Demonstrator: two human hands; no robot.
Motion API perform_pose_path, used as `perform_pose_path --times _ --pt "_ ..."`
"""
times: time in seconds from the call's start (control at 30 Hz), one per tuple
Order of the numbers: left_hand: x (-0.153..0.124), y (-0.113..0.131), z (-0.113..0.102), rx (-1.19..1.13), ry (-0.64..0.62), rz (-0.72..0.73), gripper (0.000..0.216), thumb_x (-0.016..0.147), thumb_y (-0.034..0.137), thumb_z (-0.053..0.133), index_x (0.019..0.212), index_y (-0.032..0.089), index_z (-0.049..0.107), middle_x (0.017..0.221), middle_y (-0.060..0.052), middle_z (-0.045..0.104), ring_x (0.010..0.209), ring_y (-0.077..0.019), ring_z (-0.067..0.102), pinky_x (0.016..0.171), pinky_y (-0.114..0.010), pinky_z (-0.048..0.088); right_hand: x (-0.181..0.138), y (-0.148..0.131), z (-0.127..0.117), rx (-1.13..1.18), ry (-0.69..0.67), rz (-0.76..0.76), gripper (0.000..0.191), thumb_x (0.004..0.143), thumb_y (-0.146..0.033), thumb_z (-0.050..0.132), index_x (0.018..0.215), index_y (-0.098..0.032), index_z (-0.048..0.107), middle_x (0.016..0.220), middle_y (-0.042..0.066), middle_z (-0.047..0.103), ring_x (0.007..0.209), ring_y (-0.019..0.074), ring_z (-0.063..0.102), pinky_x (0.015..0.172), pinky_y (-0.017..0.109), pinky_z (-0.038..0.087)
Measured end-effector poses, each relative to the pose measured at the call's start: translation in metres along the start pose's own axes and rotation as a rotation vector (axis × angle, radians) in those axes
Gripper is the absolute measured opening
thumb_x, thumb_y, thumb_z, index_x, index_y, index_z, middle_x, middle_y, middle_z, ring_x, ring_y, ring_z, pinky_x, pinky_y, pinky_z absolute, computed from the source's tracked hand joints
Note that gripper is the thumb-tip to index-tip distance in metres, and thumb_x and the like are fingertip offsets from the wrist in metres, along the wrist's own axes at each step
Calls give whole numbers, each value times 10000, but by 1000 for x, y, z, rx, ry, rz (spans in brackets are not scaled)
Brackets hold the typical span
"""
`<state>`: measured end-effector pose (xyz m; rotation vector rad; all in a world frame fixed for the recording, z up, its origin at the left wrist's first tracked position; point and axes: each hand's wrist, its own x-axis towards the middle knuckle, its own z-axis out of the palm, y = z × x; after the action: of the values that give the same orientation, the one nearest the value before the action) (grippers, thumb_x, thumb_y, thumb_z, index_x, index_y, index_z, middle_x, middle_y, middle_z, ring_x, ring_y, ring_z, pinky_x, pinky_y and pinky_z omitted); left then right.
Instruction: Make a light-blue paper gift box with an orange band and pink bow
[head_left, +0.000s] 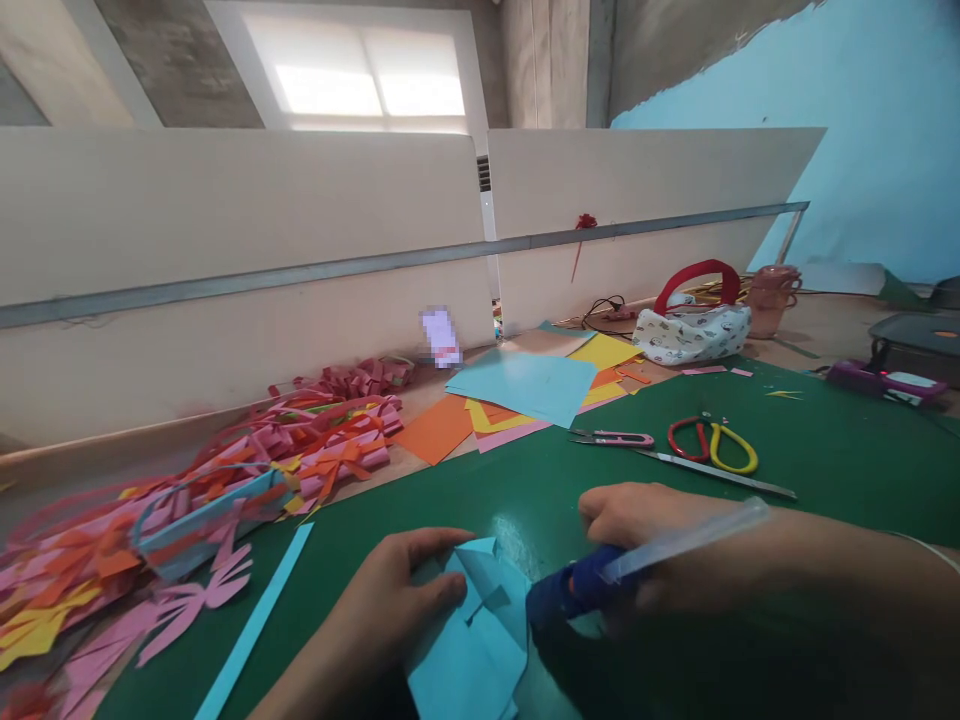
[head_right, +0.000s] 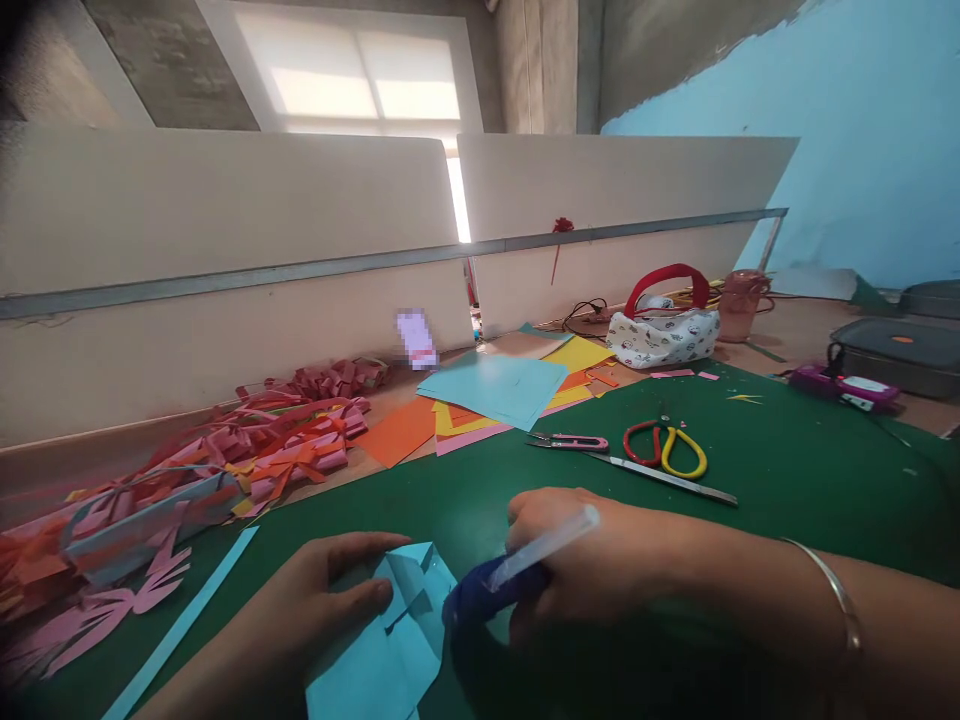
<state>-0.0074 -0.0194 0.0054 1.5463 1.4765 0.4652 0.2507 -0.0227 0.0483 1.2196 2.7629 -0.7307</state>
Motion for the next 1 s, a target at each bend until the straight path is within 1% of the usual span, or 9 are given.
perform_pose_path --times 0.17,0.3,0.4,0.5,0.57,0.63,0.77,0.9,1.0 --pt "2 -7 -1 31 10 7 387 677 238 585 1052 169 653 1044 -61 679 1024 -258 590 897 -363 436 6 4 -3 70 -48 53 263 656 -430 672 692 -174 625 818 6 541 647 120 510 473 193 345" --pt "2 -6 -1 8 -1 8 395 667 248 599 1052 177 655 1038 -56 680 1028 -254 585 863 -340 453 9 11 -12 94 14 42 271 643 -438 676 775 -204 641 792 -5 533 641 124 496 479 199 348" --pt "-1 -1 1 -23 25 14 371 657 257 600 1011 169 672 960 -55 699 961 -251 605 811 -335 471 9 13 -23 132 27 92 302 665 -454 655 848 -214 648 811 4 550 699 151 514 523 219 371" --pt "-2 4 2 -29 32 6 352 627 246 612 963 172 690 849 -43 710 886 -245 618 766 -333 481 11 12 -31 160 49 139 349 669 -483 643 877 -203 647 849 19 567 755 179 529 562 242 389" --pt "-2 7 2 -21 12 -3 348 611 238 622 946 181 697 797 -34 708 854 -238 621 755 -327 482 15 11 -33 174 56 103 359 657 -480 656 887 -205 643 854 16 570 761 179 531 561 239 387" --pt "-3 8 2 -30 2 -17 339 604 232 625 932 186 700 772 -27 706 823 -228 624 746 -322 485 22 8 -32 184 42 27 336 652 -462 666 871 -208 644 838 7 571 739 164 529 542 223 376" --pt "-4 12 4 -81 5 -25 324 599 240 627 908 182 706 819 -38 710 811 -232 630 740 -328 492 40 2 -28 140 17 -89 274 684 -436 641 820 -198 646 790 -3 564 672 129 510 496 199 345" --pt "-2 12 5 -55 12 10 314 585 248 641 883 191 719 811 -37 715 842 -254 627 764 -339 490 55 -2 -23 52 -22 -101 295 674 -451 638 760 -169 643 754 3 548 626 123 488 459 202 317" --pt "0 5 4 -25 39 14 336 577 226 635 901 195 718 826 -38 717 853 -257 626 772 -346 488 56 1 -20 70 -23 -107 303 667 -458 638 766 -172 643 748 -1 541 641 126 494 467 197 323"
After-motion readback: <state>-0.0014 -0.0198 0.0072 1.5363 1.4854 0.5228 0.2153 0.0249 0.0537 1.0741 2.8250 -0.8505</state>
